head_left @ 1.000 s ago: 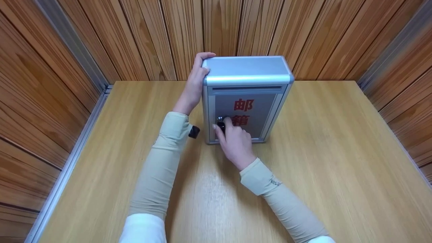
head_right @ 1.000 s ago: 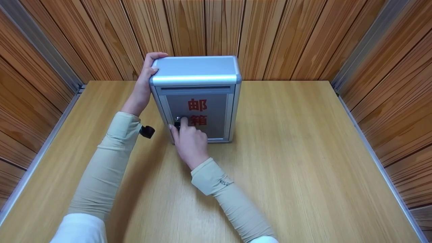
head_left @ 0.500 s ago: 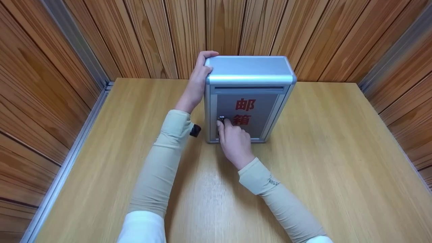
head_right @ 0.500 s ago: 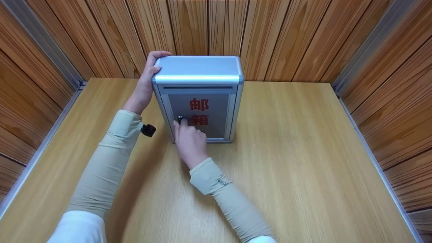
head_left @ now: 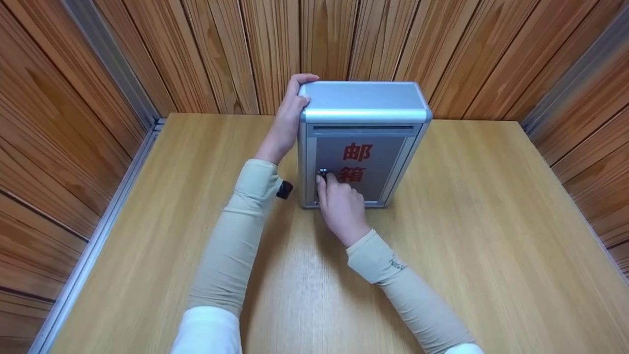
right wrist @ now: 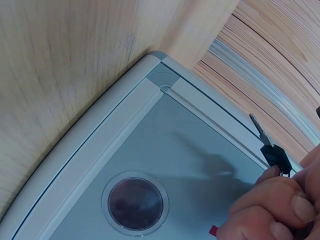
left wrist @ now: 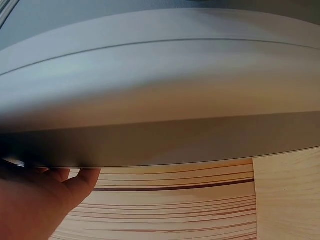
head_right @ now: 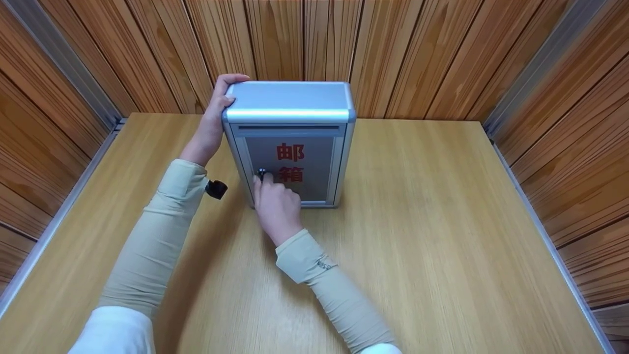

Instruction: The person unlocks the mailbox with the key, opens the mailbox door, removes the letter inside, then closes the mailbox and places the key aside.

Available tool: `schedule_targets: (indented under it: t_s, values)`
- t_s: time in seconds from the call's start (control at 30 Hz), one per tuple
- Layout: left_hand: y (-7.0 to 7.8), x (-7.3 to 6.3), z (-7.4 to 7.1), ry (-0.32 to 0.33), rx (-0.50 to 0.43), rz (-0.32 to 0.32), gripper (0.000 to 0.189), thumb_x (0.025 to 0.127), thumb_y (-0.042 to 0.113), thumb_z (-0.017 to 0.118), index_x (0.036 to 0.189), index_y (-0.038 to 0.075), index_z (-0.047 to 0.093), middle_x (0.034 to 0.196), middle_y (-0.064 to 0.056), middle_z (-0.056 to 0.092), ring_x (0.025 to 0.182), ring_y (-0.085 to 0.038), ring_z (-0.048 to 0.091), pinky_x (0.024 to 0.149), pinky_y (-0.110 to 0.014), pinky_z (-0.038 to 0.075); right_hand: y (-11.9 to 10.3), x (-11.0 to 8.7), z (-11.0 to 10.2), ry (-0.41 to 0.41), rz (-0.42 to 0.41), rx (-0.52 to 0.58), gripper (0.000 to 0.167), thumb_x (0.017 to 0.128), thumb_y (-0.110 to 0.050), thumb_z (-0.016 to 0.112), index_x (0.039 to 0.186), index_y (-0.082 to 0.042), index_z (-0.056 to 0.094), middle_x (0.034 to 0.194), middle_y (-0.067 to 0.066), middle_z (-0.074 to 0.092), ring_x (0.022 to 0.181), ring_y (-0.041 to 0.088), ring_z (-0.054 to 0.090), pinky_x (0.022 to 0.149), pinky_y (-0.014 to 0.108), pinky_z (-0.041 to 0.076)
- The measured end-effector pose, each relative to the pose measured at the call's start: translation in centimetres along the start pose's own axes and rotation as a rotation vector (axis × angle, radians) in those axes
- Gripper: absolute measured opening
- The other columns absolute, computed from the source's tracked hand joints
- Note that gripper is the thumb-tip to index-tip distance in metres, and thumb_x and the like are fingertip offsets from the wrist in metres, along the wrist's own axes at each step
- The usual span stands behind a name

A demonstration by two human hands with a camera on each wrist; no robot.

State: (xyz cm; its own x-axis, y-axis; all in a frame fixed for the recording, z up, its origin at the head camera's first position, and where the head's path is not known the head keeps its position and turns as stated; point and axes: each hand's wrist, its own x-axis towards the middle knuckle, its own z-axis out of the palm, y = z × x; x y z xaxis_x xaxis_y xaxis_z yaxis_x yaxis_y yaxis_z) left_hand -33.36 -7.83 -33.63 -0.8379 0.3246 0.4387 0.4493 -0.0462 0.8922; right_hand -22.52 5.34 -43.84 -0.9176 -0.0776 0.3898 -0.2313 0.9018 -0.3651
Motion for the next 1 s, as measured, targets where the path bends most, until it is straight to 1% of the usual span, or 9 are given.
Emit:
schedule_targets:
  t_s: [0.3,0.47,0.63,0.77,0.9,1.0]
  values:
    - [-0.1,-0.1,0.1,-0.004,0.011,-0.013,0.045,0.089,0.028,0.032,0.133,0.017,0.036,0.135,-0.001,0.037,0.123,-0.017,0.036,0.098,-0.036,0.029,0.2,0.0,0.1,0.015,-0.002,-0.001,0.039,0.103,-0.034,0.033,0.082,-0.008,0.054,0.054,0.000,0.046,0.044,0.018,0.049,0.039,0.036,0.038]
    - [-0.1,-0.1,0.1,0.004,0.003,-0.005,0.047,0.088,0.027,0.032,0.133,0.014,0.037,0.134,-0.001,0.038,0.121,-0.016,0.037,0.097,-0.035,0.029,0.1,0.0,0.1,0.025,0.002,-0.013,0.038,0.102,-0.032,0.036,0.082,-0.006,0.056,0.053,0.003,0.047,0.044,0.020,0.050,0.039,0.037,0.038]
    - [-0.2,-0.1,0.0,0.004,0.000,-0.010,0.046,0.089,0.026,0.032,0.133,0.015,0.037,0.134,0.000,0.038,0.122,-0.015,0.036,0.097,-0.034,0.029,0.0,-0.2,-0.1,0.003,0.020,-0.006,0.037,0.102,-0.031,0.036,0.082,-0.008,0.057,0.054,0.002,0.047,0.045,0.018,0.049,0.039,0.035,0.037]
    - [-0.2,-0.1,0.0,0.000,-0.007,-0.016,0.045,0.091,0.026,0.032,0.134,0.015,0.036,0.135,0.000,0.036,0.122,-0.016,0.035,0.098,-0.035,0.029,0.1,-0.5,-0.3,-0.010,0.011,0.009,0.035,0.101,-0.030,0.037,0.079,-0.010,0.056,0.055,-0.001,0.046,0.045,0.016,0.047,0.040,0.033,0.035]
    - [-0.1,-0.2,-0.1,-0.002,-0.014,-0.019,0.044,0.091,0.027,0.032,0.133,0.016,0.037,0.135,-0.001,0.036,0.122,-0.017,0.036,0.097,-0.036,0.030,0.2,-1.0,-0.8,0.004,-0.007,0.023,0.034,0.099,-0.030,0.040,0.075,-0.012,0.055,0.059,-0.001,0.047,0.047,0.016,0.047,0.041,0.033,0.036]
    - [0.0,-0.2,-0.1,-0.004,-0.011,-0.024,0.043,0.091,0.028,0.032,0.133,0.018,0.037,0.134,-0.001,0.036,0.121,-0.018,0.036,0.096,-0.037,0.030,0.3,-1.5,-1.2,0.040,-0.026,0.033,0.033,0.098,-0.030,0.042,0.075,-0.012,0.057,0.063,0.000,0.051,0.050,0.016,0.049,0.044,0.032,0.038]
